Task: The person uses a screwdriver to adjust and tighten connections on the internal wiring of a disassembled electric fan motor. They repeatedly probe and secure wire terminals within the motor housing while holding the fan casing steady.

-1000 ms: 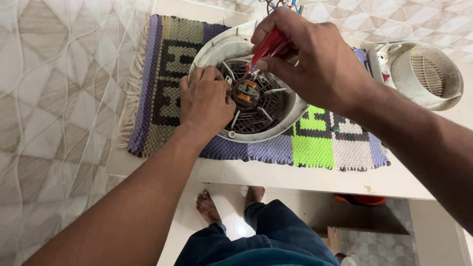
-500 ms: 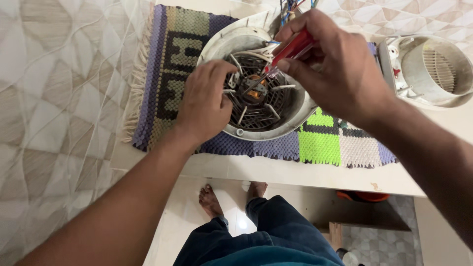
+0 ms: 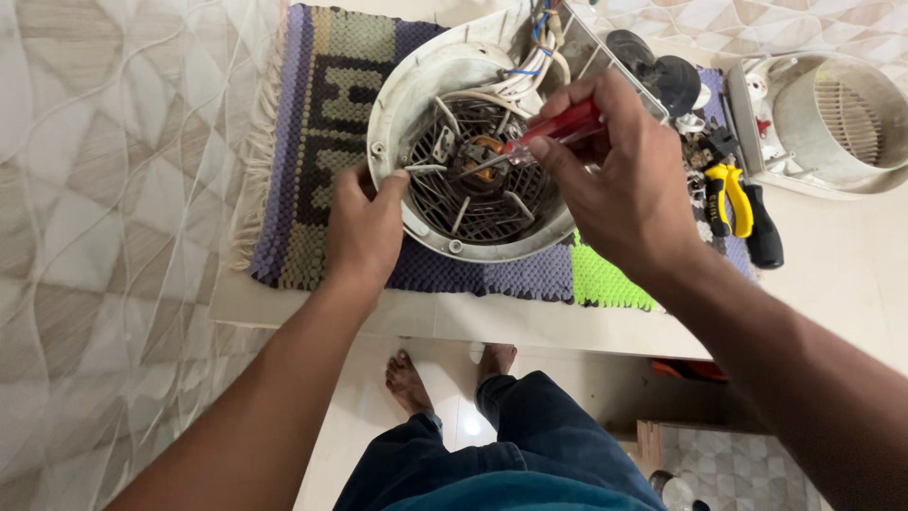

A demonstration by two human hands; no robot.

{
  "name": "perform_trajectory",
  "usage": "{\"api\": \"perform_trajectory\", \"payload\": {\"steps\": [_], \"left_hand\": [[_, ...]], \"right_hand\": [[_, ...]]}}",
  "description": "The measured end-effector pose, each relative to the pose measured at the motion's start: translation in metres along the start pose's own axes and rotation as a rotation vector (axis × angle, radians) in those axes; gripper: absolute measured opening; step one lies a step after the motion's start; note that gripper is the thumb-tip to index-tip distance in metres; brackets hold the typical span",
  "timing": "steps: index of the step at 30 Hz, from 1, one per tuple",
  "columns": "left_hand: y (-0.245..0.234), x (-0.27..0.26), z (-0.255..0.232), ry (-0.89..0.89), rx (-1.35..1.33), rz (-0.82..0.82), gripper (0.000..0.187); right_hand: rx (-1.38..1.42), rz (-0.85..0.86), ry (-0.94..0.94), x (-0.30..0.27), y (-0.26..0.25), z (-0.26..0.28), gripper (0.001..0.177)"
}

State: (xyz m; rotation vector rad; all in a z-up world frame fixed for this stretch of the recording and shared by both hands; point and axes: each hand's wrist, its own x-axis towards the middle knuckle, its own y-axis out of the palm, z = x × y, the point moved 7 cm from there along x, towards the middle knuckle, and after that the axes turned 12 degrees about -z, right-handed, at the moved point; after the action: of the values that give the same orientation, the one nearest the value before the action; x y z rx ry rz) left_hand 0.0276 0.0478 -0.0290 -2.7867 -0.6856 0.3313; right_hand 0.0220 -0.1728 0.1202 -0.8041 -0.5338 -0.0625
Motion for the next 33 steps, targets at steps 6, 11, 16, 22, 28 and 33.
{"api": "perform_trajectory", "payload": {"steps": [6, 11, 16, 22, 28, 33], "left_hand": [[0.014, 0.002, -0.001, -0.049, 0.021, 0.196, 0.027], [0.016, 0.004, 0.002, -0.035, 0.019, 0.19, 0.022], [0.017, 0.006, 0.008, -0.047, 0.017, 0.211, 0.022], [0.017, 0.004, 0.011, -0.17, -0.095, 0.239, 0.027], [0.015, 0.002, 0.012, -0.219, -0.095, 0.242, 0.03], [0.02, 0.005, 0.008, -0.163, -0.156, 0.227, 0.034]], "right_hand": [[-0.03, -0.019, 0.189, -0.013, 0.012, -0.013, 0.015], [0.021, -0.056, 0.24, -0.02, 0.01, -0.018, 0.018], [0.168, -0.06, 0.273, -0.02, 0.01, -0.027, 0.018], [0.252, -0.072, 0.427, -0.023, 0.014, -0.042, 0.018], [0.273, -0.106, 0.404, -0.028, 0.009, -0.04, 0.019], [0.293, -0.12, 0.397, -0.033, 0.009, -0.037, 0.019]]}}
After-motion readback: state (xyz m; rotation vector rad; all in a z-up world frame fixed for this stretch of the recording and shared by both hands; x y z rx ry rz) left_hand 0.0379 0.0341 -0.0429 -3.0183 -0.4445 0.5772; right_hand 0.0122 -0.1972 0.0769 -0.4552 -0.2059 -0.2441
